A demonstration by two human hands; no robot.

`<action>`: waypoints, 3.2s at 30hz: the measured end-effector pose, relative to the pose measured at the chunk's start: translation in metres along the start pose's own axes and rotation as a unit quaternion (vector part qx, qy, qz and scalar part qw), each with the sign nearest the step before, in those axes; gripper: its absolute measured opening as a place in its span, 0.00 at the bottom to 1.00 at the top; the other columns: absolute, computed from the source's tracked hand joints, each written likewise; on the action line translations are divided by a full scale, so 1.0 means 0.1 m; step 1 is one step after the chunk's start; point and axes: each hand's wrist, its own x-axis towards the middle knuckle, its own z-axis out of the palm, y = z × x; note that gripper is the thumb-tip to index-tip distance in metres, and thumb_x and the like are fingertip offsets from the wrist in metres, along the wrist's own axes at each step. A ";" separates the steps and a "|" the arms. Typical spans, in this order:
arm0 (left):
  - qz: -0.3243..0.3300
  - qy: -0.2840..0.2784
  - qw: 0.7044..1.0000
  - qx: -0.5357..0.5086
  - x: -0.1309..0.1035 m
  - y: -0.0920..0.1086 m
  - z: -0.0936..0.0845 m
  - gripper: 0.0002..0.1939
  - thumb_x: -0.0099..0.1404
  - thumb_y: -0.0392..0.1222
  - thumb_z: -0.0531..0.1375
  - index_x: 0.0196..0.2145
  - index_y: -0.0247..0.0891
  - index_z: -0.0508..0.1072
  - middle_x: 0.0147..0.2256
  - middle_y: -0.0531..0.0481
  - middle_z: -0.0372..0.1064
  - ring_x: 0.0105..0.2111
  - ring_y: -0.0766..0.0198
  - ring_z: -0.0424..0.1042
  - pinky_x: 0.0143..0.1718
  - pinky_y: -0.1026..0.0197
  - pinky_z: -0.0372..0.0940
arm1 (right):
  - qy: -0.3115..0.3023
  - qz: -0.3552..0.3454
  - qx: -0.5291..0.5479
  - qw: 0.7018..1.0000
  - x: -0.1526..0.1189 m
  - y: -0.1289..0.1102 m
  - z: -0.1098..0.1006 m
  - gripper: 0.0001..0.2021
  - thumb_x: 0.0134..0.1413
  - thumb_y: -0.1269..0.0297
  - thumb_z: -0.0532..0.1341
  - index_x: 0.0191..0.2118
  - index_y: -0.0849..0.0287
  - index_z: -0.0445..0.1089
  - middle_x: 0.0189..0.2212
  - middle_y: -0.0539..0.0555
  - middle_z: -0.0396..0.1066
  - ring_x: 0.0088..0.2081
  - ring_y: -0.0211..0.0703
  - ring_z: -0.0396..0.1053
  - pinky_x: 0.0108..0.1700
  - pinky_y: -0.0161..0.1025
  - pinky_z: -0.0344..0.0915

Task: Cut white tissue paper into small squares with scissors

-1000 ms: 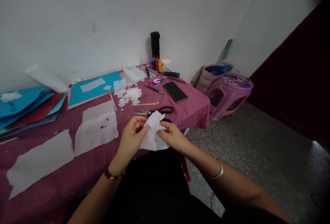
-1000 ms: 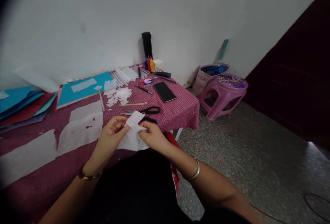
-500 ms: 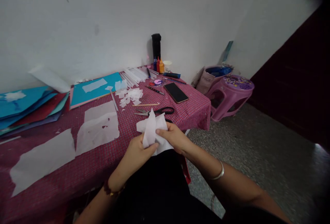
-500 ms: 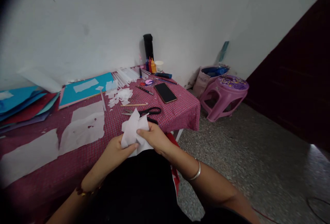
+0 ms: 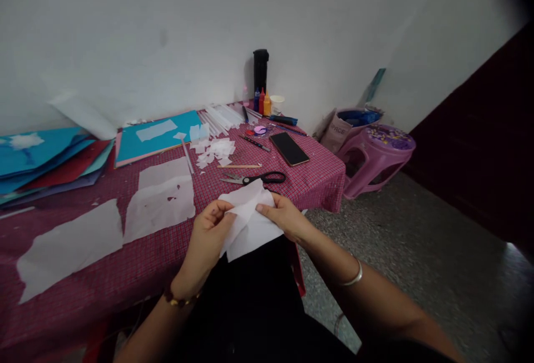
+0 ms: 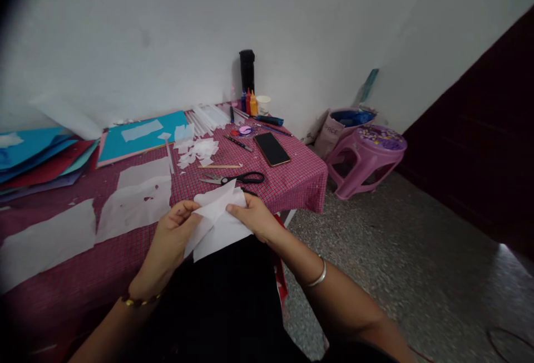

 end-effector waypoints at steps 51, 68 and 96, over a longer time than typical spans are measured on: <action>0.154 -0.094 0.871 0.458 -0.43 -0.14 -0.26 0.04 0.62 0.40 0.58 0.30 0.39 0.70 0.29 0.51 0.68 0.29 0.61 0.68 0.31 0.62 0.59 | -0.042 0.044 0.002 0.998 -0.17 0.46 0.26 0.15 0.40 0.55 0.68 0.30 0.63 0.72 0.23 0.50 0.70 0.21 0.33 0.62 0.20 0.30 0.59; 0.164 -0.026 0.952 0.257 -0.31 -0.29 -0.32 0.12 0.63 0.40 0.57 0.23 0.37 0.66 0.25 0.53 0.62 0.26 0.66 0.63 0.28 0.65 0.59 | -0.050 0.098 -0.040 0.993 -0.17 0.49 0.26 0.13 0.38 0.60 0.69 0.29 0.64 0.72 0.20 0.48 0.69 0.17 0.29 0.60 0.19 0.29 0.60; 0.196 0.076 0.932 0.297 -0.09 0.14 -0.42 0.10 0.66 0.43 0.53 0.28 0.38 0.66 0.22 0.57 0.61 0.22 0.68 0.61 0.24 0.67 0.56 | -0.068 0.088 -0.066 0.992 -0.24 0.26 0.22 0.10 0.38 0.64 0.65 0.29 0.62 0.67 0.16 0.43 0.64 0.16 0.30 0.60 0.21 0.31 0.62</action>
